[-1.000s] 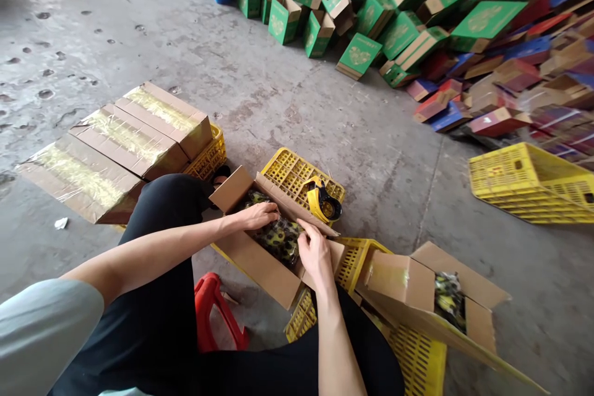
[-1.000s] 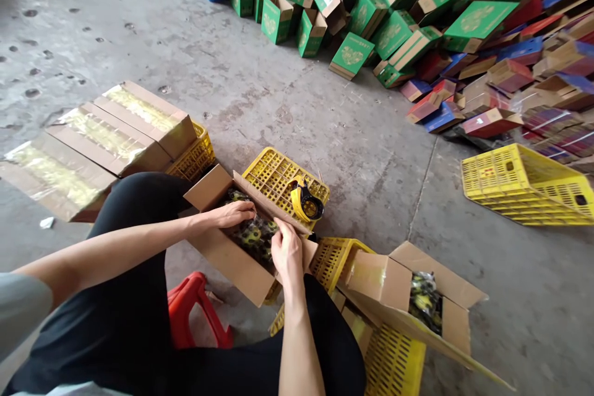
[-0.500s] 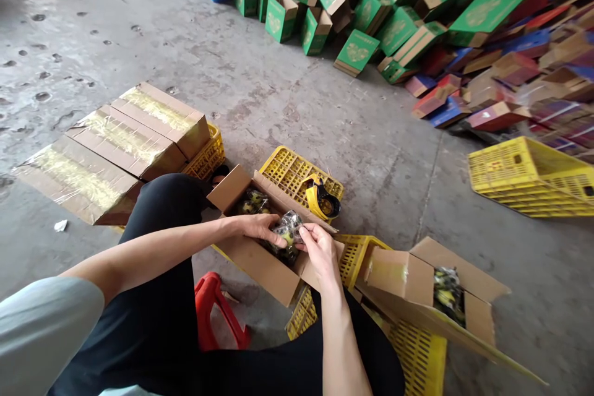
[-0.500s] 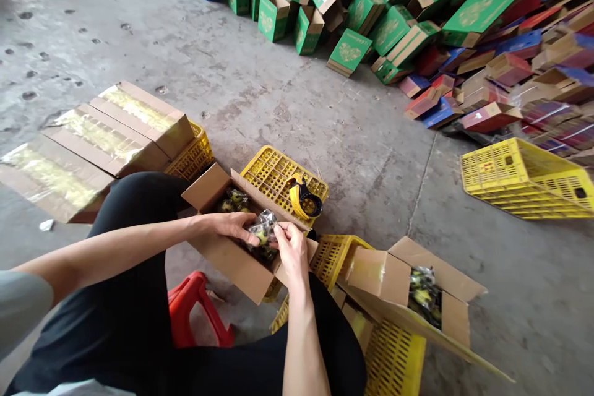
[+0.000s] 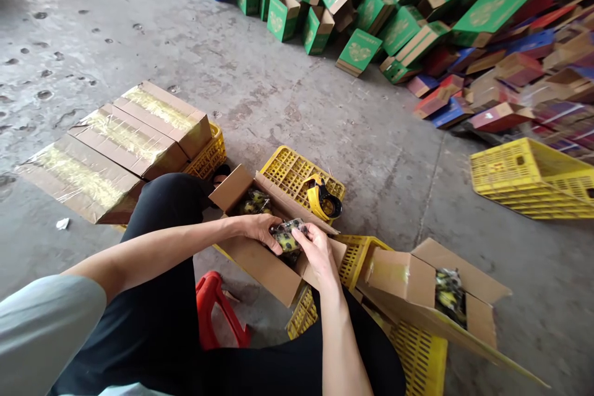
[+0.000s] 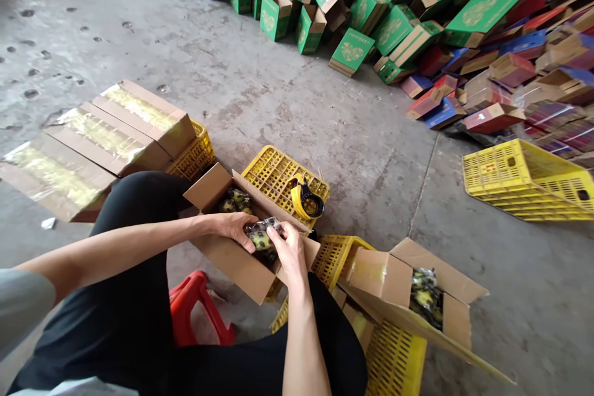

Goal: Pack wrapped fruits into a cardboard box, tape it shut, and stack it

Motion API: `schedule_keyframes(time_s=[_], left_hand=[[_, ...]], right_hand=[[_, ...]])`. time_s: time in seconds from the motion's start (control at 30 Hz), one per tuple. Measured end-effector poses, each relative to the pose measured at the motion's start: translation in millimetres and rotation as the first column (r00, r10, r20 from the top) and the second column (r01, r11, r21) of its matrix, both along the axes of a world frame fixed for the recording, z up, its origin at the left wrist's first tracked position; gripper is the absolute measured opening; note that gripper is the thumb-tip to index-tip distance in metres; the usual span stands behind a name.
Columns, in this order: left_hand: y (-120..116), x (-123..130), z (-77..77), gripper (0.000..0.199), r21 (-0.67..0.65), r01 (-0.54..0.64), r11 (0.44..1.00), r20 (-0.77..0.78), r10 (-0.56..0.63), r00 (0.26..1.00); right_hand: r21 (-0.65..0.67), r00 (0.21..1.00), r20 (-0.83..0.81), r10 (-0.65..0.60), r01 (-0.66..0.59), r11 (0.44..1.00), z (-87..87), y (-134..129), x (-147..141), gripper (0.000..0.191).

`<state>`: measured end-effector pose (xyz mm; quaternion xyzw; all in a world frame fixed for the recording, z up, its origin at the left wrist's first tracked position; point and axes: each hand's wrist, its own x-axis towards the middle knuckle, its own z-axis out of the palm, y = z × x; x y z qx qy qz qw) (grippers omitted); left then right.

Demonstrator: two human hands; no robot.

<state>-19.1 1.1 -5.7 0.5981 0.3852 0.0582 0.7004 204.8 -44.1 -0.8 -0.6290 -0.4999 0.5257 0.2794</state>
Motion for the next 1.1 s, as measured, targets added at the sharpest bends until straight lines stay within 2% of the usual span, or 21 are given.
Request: schedule_keyframes(time_s=[0.1, 0.3, 0.47, 0.57, 0.63, 0.73, 0.83, 0.97, 1.03, 1.1], left_hand=[[1.1, -1.2, -3.5, 0.065, -0.028, -0.017, 0.999, 0.027, 0.017, 0.999], [1.2, -4.6, -6.2, 0.083, -0.206, -0.071, 0.976, 0.087, 0.091, 0.992], [-0.6, -4.2, -9.9, 0.094, -0.396, -0.185, 0.899, 0.086, 0.237, 0.968], [-0.8, -4.2, -12.3, 0.094, -0.469, -0.236, 0.851, 0.098, 0.316, 0.944], [0.1, -4.6, -14.2, 0.089, -0.486, -0.224, 0.845, 0.113, 0.315, 0.942], [2.0, -5.4, -15.3, 0.074, -0.466, -0.172, 0.868, 0.127, 0.258, 0.958], [1.8, -5.7, -10.8, 0.069, -0.48, -0.132, 0.867, 0.153, 0.231, 0.961], [-1.1, -3.6, -1.8, 0.065, -0.522, -0.193, 0.831, 0.138, 0.306, 0.942], [-0.2, -2.9, -0.3, 0.065, -0.48, -0.238, 0.844, 0.106, 0.325, 0.94], [3.4, -3.7, -1.4, 0.065, -0.425, -0.23, 0.876, 0.072, 0.286, 0.956]], right_hand=[[-0.002, 0.999, 0.051, -0.002, 0.002, 1.0, 1.0, 0.5, 0.8, 0.043], [0.025, 0.993, 0.122, -0.003, 0.0, 1.0, 2.7, 0.4, -0.3, 0.045], [0.103, 0.99, 0.101, -0.098, 0.087, 0.991, 0.3, 1.8, 4.1, 0.052], [0.127, 0.985, 0.11, -0.135, 0.121, 0.984, -0.4, 2.3, 6.4, 0.054], [0.126, 0.985, 0.107, -0.135, 0.122, 0.985, -0.2, 1.9, 6.3, 0.054], [0.102, 0.987, 0.114, -0.115, 0.103, 0.989, 1.3, 1.1, 5.3, 0.051], [0.068, 0.983, 0.145, -0.109, 0.099, 0.993, 4.1, 0.8, 4.1, 0.049], [-0.002, 0.989, 0.103, -0.107, 0.108, 0.994, 8.5, 0.4, 0.0, 0.05], [-0.028, 0.991, 0.073, -0.114, 0.117, 0.993, 10.0, -0.1, -2.5, 0.052], [-0.038, 0.992, 0.059, -0.113, 0.116, 0.993, 11.0, -0.5, -3.9, 0.053]])
